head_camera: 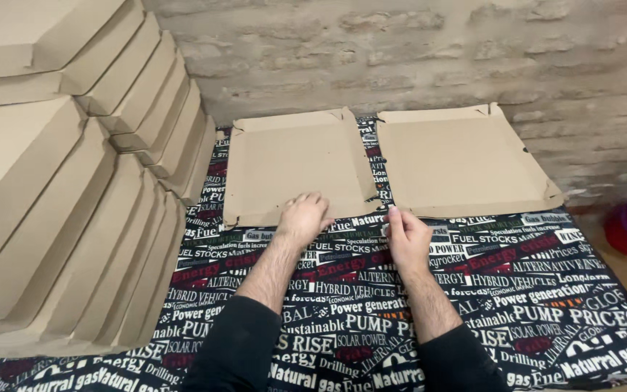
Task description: The person assembles flat cardboard pizza boxes by folding the side flaps and locking the tabs. They repeat this process for several boxes, stacking the completed ones on the left side of the table.
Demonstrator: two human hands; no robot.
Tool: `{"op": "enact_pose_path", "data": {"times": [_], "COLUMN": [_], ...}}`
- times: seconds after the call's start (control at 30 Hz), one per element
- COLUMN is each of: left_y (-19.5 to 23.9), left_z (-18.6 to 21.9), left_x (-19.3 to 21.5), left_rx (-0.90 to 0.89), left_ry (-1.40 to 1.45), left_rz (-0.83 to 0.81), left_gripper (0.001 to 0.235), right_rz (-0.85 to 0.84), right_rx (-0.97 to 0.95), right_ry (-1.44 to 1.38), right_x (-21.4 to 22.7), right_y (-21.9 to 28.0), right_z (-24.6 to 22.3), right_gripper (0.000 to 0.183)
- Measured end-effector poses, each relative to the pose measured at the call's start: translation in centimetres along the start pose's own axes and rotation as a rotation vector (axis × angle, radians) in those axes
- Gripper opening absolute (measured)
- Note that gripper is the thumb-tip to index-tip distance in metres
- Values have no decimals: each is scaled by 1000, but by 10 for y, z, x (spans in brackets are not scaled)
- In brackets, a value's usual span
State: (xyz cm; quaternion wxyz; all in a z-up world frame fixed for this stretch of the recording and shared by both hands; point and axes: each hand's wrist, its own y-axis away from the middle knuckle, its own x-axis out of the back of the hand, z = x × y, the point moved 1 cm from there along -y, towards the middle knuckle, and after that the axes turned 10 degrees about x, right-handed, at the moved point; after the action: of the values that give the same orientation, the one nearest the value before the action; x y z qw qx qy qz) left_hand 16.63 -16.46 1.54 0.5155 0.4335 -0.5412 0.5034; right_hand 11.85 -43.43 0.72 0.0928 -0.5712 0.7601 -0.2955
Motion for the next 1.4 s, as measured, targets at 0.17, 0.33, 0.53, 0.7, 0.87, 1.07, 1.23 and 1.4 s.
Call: {"op": "enact_pose_path", "data": {"times": [0.17,0.33,0.53,0.7,0.87,1.07,1.23,1.4], "left_y": [-16,-13,-35,-40,-23,13,47,93], "left_z": [-10,-15,-27,-25,-37,-45,-42,-26], "left_x": [-12,9,-33,-18,4,1,1,11], "left_rx": [36,123,43,15,-178,-437,-477,-361], "left_ry": [-26,159,123,-31,43,243,311,425], "left_rz": [-68,-128,-81,134,523,834,839,696], "left_gripper": [47,48,37,26,21,56,74,86], "right_rz": [38,12,16,9,34,-41,-46,-225], "right_rx": [-13,14,37,21,57,471,814,832], "right_ry": [-10,27,35,72,90,348,558,707], "right_x": [7,8,8,7,7,10,6,-6], "right_y": [-4,-3,-3,-4,-4,-11,-8,-4], "right_z": [7,-4,-9,-5,-4,-30,-14,27], "right_gripper": [37,38,39,38,21,98,116,113]}}
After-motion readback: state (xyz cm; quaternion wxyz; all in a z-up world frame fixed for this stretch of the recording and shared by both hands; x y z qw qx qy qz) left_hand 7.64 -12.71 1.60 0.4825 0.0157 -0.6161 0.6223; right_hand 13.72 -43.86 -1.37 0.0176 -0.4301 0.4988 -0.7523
